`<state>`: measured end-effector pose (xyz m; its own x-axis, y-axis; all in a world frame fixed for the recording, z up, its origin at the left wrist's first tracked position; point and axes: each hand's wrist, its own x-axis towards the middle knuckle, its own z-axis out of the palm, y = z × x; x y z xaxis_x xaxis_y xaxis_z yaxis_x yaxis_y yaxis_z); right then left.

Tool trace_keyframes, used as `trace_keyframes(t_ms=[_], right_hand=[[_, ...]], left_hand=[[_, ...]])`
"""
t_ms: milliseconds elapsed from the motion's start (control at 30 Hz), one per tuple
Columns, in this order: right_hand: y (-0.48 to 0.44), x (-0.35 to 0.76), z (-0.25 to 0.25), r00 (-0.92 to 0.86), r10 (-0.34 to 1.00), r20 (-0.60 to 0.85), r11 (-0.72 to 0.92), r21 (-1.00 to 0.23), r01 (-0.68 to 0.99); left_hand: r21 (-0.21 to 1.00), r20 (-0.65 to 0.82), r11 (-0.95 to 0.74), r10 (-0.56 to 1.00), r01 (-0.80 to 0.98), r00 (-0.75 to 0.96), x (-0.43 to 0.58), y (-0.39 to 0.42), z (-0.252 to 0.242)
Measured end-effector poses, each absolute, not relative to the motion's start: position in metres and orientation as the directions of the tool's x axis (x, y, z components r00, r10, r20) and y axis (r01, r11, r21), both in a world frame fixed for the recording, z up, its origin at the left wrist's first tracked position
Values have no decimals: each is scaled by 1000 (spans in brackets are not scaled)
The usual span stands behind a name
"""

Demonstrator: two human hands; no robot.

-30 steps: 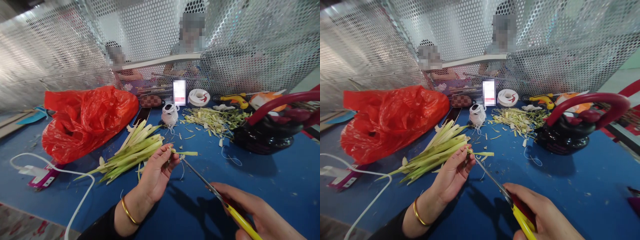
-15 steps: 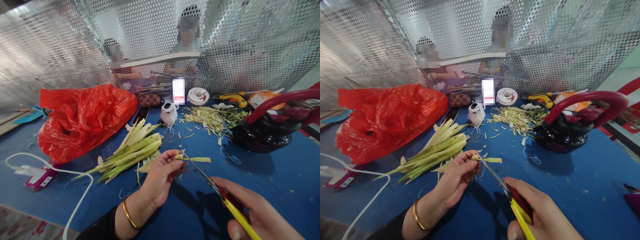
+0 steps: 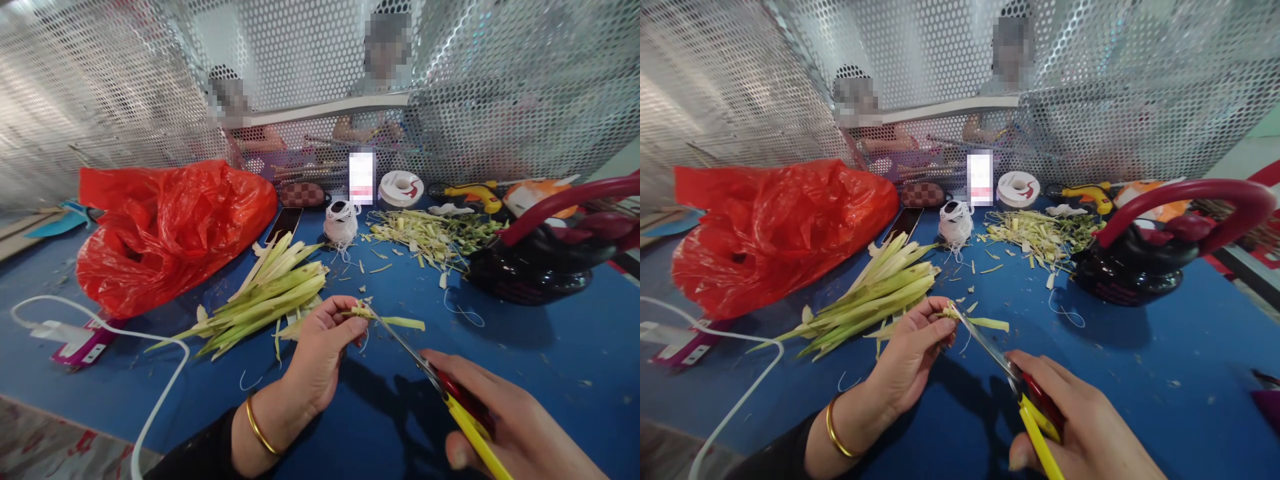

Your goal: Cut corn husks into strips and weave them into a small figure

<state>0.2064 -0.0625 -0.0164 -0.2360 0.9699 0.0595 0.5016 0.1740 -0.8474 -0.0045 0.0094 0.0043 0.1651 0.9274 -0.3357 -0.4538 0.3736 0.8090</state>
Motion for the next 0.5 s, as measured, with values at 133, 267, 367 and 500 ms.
trace_keyframes(t_ms=[133,267,367,500], right_hand=[[-63,208,-19,-243,969,52,171,-849,499],[-62,206,-18,-255,964,79,201,-846,494],[-65,204,-22,-246,967,69,185,-853,488],[-70,204,-32,-119,986,118,163,-842,515]], left_hand=[[808,-332,372,928,-457,167,-4,8,4],[801,-349,383,923,-460,161,-5,8,4],[802,-359,386,921,-456,149,-5,8,4],[804,-368,382,922,-455,123,-5,9,5]])
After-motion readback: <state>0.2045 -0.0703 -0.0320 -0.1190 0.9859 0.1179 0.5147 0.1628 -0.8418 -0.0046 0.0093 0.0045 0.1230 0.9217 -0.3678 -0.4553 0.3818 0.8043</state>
